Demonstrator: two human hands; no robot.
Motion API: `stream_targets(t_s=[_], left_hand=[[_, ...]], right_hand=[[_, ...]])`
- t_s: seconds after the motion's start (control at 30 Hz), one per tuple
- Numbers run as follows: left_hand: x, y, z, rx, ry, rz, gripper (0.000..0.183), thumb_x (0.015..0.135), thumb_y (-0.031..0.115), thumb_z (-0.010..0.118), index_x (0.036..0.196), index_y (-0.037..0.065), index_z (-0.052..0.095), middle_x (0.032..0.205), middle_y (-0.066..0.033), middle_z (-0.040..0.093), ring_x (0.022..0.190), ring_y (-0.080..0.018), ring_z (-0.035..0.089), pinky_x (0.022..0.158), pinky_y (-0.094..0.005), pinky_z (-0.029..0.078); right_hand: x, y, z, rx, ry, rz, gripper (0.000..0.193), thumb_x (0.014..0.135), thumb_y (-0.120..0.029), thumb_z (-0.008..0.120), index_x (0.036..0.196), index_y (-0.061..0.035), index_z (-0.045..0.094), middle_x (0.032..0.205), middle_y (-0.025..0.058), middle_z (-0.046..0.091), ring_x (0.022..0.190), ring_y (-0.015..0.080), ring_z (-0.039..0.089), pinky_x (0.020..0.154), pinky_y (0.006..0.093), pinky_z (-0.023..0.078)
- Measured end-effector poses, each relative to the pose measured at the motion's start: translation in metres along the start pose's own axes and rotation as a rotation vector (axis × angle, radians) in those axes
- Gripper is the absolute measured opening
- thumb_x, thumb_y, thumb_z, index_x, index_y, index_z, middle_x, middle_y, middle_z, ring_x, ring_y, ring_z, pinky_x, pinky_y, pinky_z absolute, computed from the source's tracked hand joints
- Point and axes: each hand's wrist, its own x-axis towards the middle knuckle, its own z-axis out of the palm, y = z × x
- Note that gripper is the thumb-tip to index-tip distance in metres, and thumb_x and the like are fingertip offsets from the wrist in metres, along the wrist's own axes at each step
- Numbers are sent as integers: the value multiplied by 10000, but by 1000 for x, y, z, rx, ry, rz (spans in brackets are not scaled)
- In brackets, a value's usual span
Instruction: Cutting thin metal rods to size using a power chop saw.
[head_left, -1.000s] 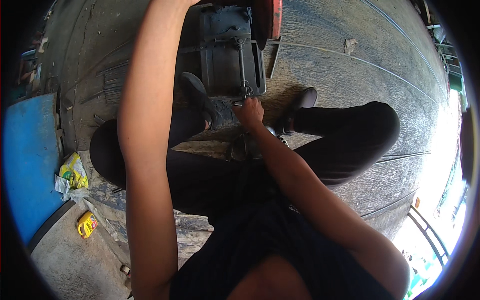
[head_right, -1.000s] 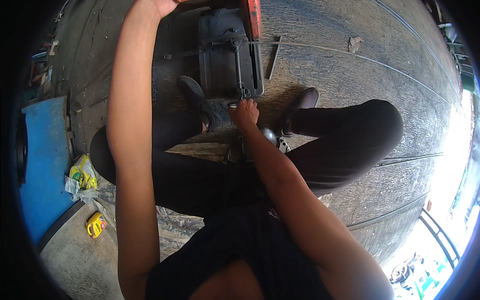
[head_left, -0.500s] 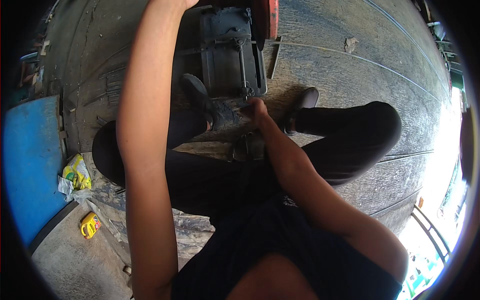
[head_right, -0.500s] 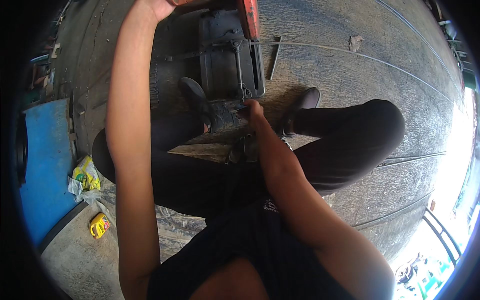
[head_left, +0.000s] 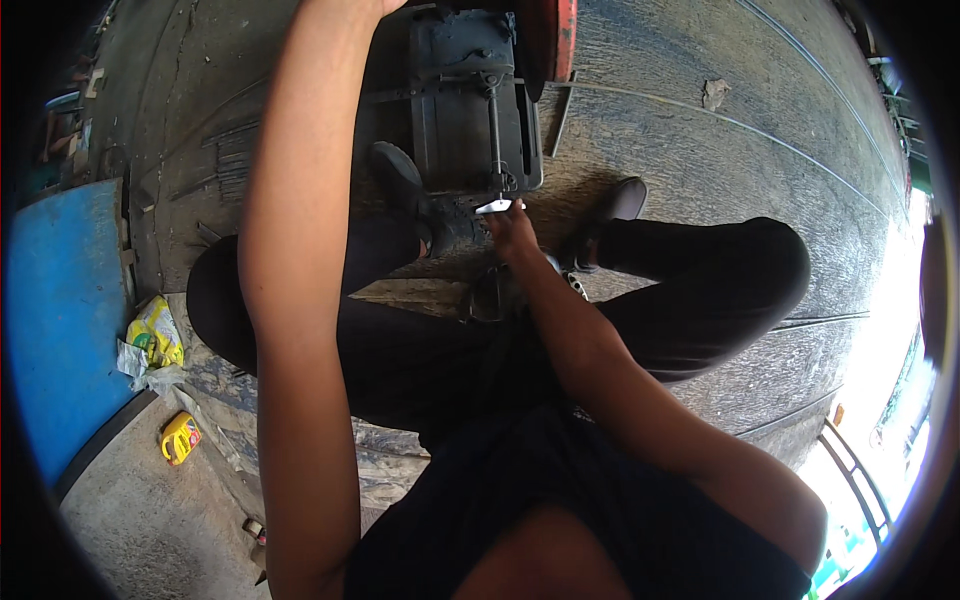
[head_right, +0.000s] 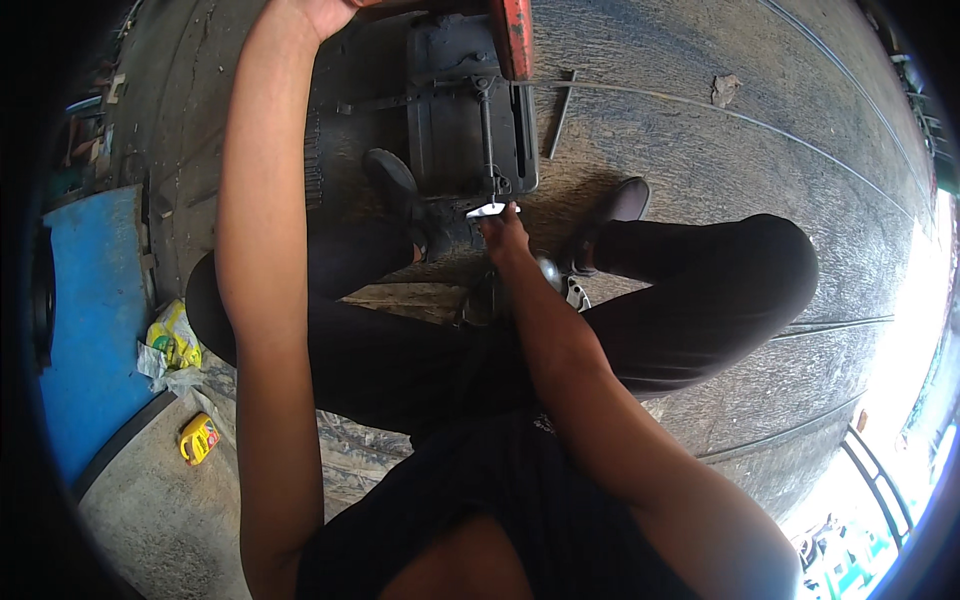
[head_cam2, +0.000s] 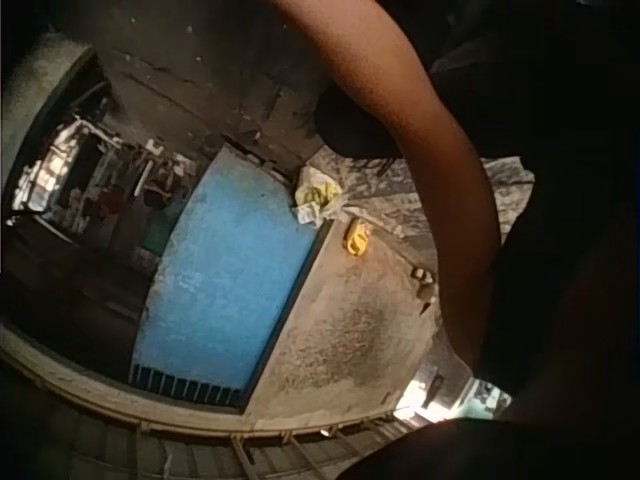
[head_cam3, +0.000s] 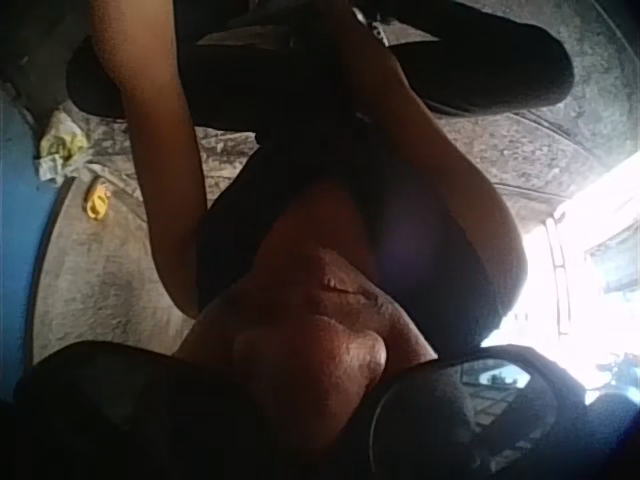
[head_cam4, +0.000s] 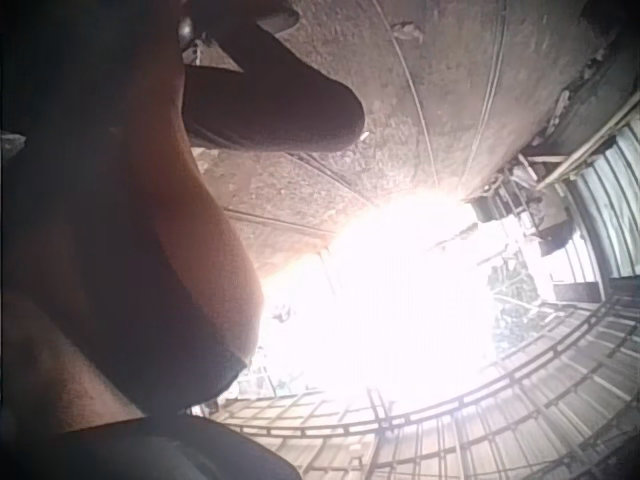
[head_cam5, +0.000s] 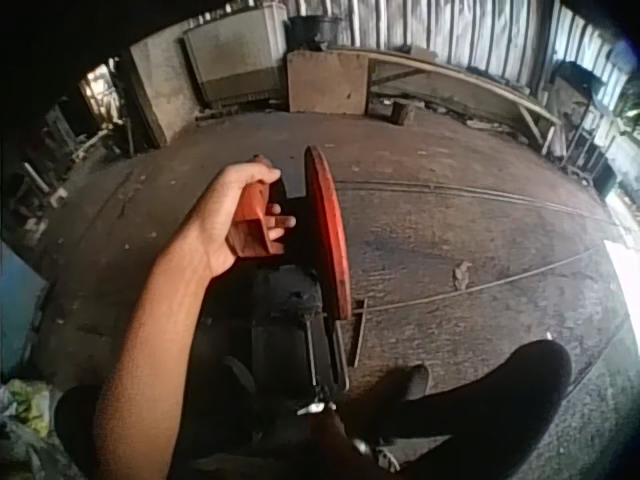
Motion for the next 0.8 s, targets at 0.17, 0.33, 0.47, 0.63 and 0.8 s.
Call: stream_targets(t_s=[0.17, 0.33, 0.47, 0.63, 0.8], left_hand=[[-1, 2, 1, 4, -18, 25, 423, 785, 380, 668, 1012, 59, 512, 866, -68, 519, 796, -220, 682, 621, -385, 603], [-6, 2, 4, -8, 40, -45, 410, 783, 376, 673, 1029, 87, 518, 873, -60, 516, 793, -226, 678, 642, -404, 596], [-9, 0, 3, -16, -5, -19, 398, 785, 371, 674, 1037, 104, 519, 881, -55, 510, 799, -234, 673, 644, -404, 592], [-1, 4, 5, -6, 18, -31, 399, 786, 370, 674, 1034, 101, 515, 886, -62, 507, 809, -236, 671, 643, -403, 587], [-1, 5, 5, -13, 47, -112, 400, 788, 371, 674, 1031, 96, 513, 891, -70, 502, 824, -236, 665, 636, -407, 585]], right_hand=[[46, 7, 2, -142, 325, 61, 368, 1027, -374, 495, 1138, -36, 591, 1067, 99, 650, 938, 300, 655, 847, 420, 558], [8, 17, -12, -988, 335, -649, 431, 903, -375, 604, 1133, -11, 569, 976, 181, 613, 822, 363, 635, 670, 455, 554], [-33, 8, 19, -1726, 179, -1047, 642, 717, -320, 765, 1185, 65, 555, 1069, 263, 634, 916, 432, 654, 824, 481, 536], [-41, -15, 43, -1670, 174, -655, 618, 722, -291, 756, 1126, 129, 552, 1031, 302, 656, 821, 474, 674, 800, 470, 562], [-7, -19, 29, -617, 189, -90, 490, 783, -249, 654, 1115, 103, 574, 1063, 247, 665, 903, 463, 669, 860, 528, 565]])
